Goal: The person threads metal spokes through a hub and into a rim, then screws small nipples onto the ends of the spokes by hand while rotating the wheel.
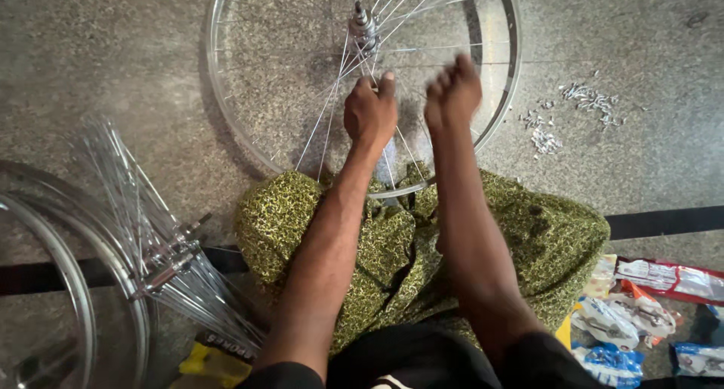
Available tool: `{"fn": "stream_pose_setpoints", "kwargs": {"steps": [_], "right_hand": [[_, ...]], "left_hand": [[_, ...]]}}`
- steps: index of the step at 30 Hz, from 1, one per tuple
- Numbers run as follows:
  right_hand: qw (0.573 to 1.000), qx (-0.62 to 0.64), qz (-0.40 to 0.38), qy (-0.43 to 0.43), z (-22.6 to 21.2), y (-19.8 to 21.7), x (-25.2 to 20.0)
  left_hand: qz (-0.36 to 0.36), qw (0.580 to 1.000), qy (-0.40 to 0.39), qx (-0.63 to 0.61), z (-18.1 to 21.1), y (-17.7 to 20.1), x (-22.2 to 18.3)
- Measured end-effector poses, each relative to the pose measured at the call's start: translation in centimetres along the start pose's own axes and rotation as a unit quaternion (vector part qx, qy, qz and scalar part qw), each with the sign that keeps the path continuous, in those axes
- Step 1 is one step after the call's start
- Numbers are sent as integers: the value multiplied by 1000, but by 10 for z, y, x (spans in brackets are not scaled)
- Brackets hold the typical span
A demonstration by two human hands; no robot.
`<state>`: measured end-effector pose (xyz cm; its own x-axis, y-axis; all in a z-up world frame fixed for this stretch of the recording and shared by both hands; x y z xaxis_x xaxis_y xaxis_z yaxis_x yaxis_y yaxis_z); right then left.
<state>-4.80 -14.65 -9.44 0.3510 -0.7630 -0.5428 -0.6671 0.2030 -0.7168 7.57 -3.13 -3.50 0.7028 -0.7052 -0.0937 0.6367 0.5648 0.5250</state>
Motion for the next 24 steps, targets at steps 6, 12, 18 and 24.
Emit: {"fn": "stream_pose_setpoints", "kwargs": {"steps": [6,12,18,24], "right_hand": [[994,-90,-38,-41,41,40,-201],[943,-250,76,-206,21,28,-221],[939,-262,62,-215,2,46,-234],[907,-350,26,-232,9,37,-233]], "left_hand": [[-2,995,-80,55,-5,-6,3],[-156,984,-85,-11,-18,5,-15],[-202,979,6,-15,-24,21,-47],[-54,993,-105,29,-16,3,-35]]}}
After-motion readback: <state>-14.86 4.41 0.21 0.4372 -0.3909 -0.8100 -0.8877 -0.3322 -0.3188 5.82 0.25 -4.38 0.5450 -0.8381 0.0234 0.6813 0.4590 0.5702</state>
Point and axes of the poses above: each hand's wrist, its own x-axis towards the middle knuckle, its own y-axis out of the back of the hand, z = x × y, the point moved 2 cm from there along x, towards the middle knuckle, and after that the axes turned 15 degrees about -y, right-handed, at the moved point
